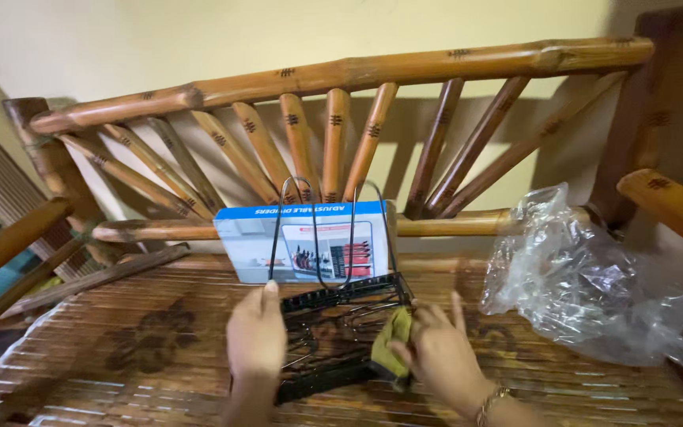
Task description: The person assembles a black wire rack by inserting multiple wire dividers into slots on the frame. They handle each divider individually, aligning and pressing them into place on a bamboo bench. The person then places the assembled rack into a clear plastic bag.
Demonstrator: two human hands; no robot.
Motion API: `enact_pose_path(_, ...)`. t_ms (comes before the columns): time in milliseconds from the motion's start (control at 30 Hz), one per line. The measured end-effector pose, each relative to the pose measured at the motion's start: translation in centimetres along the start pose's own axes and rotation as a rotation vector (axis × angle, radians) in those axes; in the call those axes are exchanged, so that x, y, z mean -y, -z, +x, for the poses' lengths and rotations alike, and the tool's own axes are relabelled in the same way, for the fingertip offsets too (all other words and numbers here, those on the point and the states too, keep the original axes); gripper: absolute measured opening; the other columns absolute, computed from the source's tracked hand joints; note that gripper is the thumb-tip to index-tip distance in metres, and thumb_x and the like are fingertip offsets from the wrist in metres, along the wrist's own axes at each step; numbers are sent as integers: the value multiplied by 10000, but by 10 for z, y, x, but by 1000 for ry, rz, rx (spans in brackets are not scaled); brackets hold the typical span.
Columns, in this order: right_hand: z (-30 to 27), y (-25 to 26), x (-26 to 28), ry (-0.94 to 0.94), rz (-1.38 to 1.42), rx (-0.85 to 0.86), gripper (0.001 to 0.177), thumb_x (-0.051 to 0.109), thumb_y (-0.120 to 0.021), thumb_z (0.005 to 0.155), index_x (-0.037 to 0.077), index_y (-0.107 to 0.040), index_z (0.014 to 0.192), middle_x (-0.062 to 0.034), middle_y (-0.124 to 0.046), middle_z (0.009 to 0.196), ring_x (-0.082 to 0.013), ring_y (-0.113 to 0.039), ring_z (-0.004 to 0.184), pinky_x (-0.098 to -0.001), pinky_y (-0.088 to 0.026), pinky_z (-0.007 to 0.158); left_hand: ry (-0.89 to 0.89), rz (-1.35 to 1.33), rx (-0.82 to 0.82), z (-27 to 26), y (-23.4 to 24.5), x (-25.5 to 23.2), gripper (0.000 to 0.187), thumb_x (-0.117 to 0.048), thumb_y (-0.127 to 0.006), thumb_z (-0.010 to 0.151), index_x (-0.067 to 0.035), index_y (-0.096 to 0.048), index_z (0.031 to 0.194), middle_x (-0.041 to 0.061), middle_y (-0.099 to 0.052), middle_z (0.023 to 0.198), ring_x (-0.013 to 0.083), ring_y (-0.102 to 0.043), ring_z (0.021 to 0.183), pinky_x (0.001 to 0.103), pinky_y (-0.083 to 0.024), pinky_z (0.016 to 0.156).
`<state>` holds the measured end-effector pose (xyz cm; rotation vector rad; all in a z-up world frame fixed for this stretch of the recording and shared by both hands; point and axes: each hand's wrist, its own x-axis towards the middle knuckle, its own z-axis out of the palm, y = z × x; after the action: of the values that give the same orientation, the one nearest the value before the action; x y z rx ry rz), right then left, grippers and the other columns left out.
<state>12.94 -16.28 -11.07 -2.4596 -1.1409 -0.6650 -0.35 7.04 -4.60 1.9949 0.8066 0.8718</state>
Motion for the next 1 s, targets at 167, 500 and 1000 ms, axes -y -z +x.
enact_pose_path(167,-9,-19,-23,151,137,135,546,503,-694,885,-35,-720,978,-193,-697,1148,-357,-611,1074,-491,-505,919,-170,21,-22,26,23,31,495,-427,-507,1019,-3,-707,1178,212,-705,1134,346,-656,1044,452,-481,919)
enact_pose_path(500,-28,3,-148,-202,-9,1051,318,240,-661,941,129,-712,1235,-12,-740,1137,-119,-696,1020,-350,-569,946,7,-307,11,45,51,42,509,-358,-458,1111,38,-544,802,44,-421,658,175,-369,627,399,-356,583)
enact_pose_path(1000,35,23,-20,-182,436,-184,870,484,-660,921,28,-293,1564,-251,-373,1586,-393,-356,1473,-527,-299,1186,-175,-87,184,41,38,39,423,-386,-512,1021,-9,-704,1028,41,-641,724,153,-560,717,356,-486,714)
